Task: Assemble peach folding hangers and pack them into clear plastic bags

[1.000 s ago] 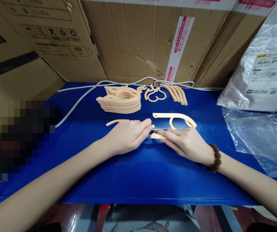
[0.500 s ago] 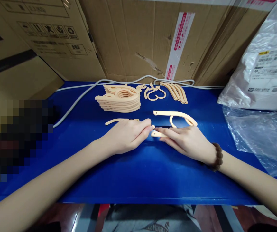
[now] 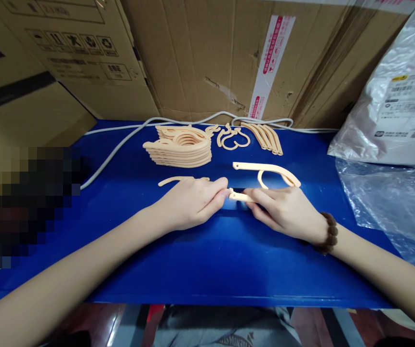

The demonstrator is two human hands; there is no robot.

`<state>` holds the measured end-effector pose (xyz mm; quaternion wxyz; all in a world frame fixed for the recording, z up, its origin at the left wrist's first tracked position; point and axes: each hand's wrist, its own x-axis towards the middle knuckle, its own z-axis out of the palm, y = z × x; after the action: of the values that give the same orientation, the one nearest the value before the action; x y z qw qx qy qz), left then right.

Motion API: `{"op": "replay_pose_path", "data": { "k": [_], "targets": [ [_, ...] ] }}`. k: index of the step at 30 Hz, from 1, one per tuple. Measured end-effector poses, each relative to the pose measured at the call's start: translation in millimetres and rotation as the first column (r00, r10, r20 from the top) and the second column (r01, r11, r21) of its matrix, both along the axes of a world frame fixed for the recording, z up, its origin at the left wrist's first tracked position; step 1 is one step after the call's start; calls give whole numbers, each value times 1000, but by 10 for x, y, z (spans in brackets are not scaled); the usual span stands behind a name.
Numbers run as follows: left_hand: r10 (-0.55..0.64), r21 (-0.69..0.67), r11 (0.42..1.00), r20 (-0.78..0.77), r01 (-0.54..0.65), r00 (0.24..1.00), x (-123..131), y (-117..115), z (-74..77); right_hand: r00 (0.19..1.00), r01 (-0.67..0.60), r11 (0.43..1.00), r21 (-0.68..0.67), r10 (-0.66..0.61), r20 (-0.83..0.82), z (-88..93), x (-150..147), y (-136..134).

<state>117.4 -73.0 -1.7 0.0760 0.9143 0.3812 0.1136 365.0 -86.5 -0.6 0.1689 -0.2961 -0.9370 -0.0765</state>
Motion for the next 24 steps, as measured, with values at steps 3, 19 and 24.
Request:
{"op": "replay_pose_path", "data": {
  "k": [3,19,24],
  "targets": [
    [-6,-18,1000,4,6,1000,1,3,10,1000,-3,1000,-23,3,14,-8,7,2],
    [-9,10,1000,-167,10,986,43,10,17,998,-26,998,65,22,60,19,-4,-19],
    [10,89,996,-274,15,962,64,4,14,998,-6,998,65,2,64,-1,6,-15]
  ]
}}
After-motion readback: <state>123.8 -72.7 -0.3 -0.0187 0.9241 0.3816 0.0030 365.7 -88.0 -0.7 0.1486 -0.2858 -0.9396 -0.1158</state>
